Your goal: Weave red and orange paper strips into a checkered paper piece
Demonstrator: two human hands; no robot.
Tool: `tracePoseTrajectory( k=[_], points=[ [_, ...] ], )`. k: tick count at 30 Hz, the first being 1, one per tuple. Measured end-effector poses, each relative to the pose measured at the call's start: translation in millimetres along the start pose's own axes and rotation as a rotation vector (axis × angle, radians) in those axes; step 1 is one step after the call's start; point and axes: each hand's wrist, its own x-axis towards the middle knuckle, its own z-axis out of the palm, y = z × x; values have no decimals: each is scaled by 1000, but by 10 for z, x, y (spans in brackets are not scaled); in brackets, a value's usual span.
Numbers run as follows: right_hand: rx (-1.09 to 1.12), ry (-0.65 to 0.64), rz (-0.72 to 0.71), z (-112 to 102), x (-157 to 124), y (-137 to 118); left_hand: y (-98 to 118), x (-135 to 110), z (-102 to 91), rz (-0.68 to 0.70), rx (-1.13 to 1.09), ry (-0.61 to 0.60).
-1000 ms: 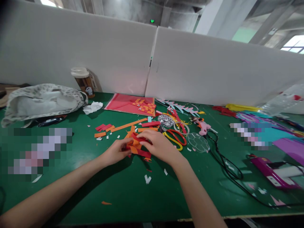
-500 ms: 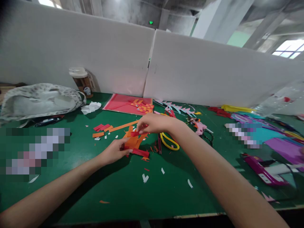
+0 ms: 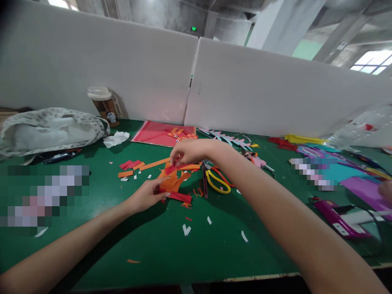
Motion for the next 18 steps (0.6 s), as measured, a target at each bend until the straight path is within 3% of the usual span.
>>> tracePoseTrajectory(
  k=[15, 18],
  points=[
    [-36, 15, 49, 12, -25, -97, -1, 2, -8, 45, -42, -7],
    [0, 88, 58, 27, -78, -63, -1, 1, -8, 37, -76, -9]
  ],
)
